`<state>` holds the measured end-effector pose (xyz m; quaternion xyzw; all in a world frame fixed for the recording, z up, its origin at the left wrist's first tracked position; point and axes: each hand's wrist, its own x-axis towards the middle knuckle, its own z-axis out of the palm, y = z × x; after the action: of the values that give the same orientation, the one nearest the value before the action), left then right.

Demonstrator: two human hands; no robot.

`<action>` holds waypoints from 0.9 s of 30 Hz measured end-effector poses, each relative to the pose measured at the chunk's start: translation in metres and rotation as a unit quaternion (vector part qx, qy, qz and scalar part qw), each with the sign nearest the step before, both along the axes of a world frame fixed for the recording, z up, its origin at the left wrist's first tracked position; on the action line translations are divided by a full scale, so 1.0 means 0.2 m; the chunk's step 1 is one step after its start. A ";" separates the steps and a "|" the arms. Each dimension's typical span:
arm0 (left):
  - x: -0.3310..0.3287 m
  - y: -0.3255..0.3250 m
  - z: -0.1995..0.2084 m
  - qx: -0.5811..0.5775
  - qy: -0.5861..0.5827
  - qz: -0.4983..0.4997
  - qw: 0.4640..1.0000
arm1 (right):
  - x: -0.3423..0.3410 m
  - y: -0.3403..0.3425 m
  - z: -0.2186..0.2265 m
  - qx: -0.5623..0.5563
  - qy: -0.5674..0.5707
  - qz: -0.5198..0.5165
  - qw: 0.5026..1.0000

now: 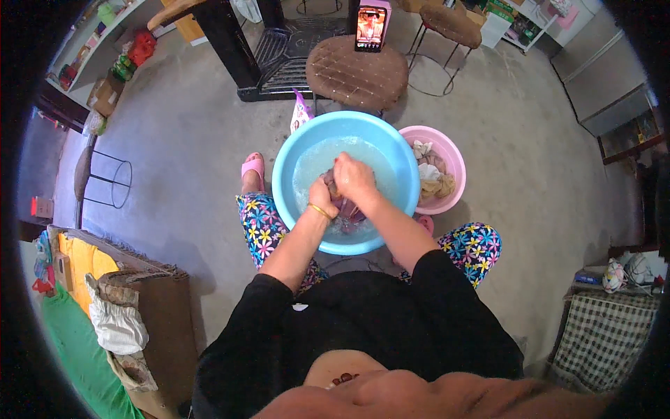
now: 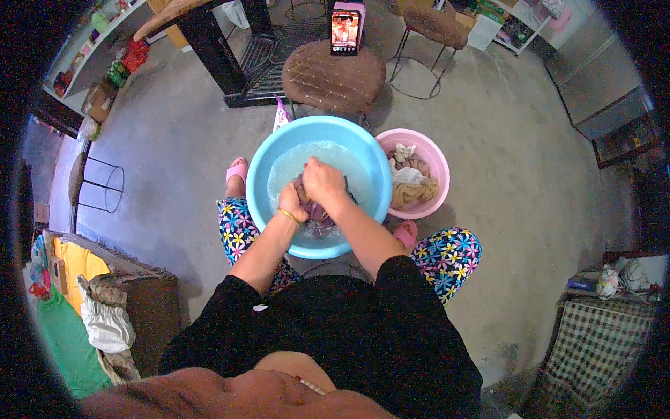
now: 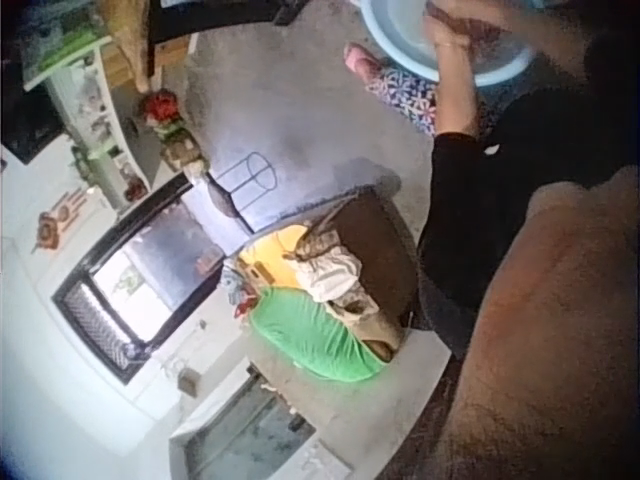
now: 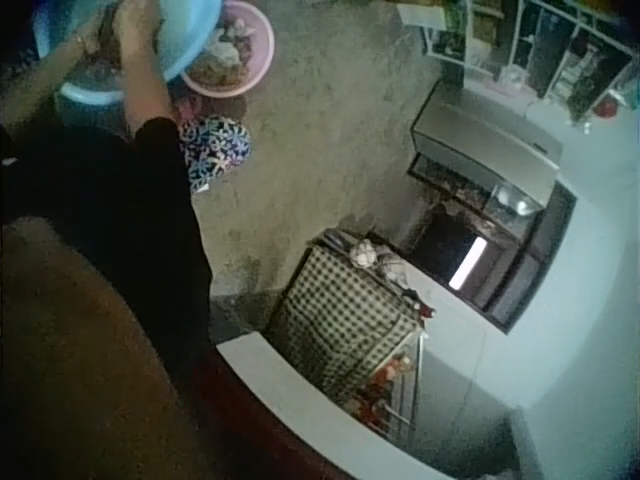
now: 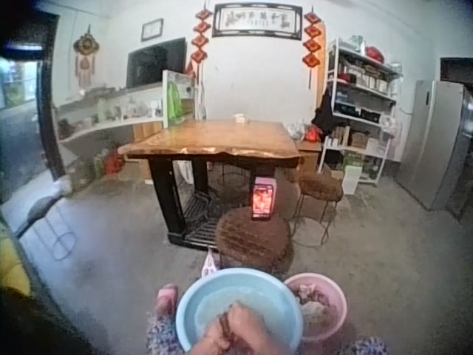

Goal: The person hand-washes clothes in a basin of water, wrings them out, pours laundry detergent powder from a bag into the water, and washes another garment before wringing it out.

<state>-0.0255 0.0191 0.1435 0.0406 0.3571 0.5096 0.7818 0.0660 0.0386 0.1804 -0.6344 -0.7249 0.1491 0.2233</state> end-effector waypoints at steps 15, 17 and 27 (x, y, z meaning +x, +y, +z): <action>0.01 0.02 -0.15 -0.060 0.058 0.061 0.995 | 0.11 -0.02 -0.18 -0.106 -0.216 0.080 0.967; 0.03 0.00 -0.10 -0.065 0.025 0.016 0.997 | 0.09 0.00 -0.21 -0.081 -0.220 0.081 0.969; -0.01 0.06 -0.28 0.107 -0.180 -0.052 0.976 | -0.03 -0.18 -0.07 -0.125 0.178 0.061 0.974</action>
<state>-0.0280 0.0320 0.0878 0.0503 0.1515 0.5021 0.8500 0.0601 0.0023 0.1655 -0.5747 -0.6866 0.3627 0.2585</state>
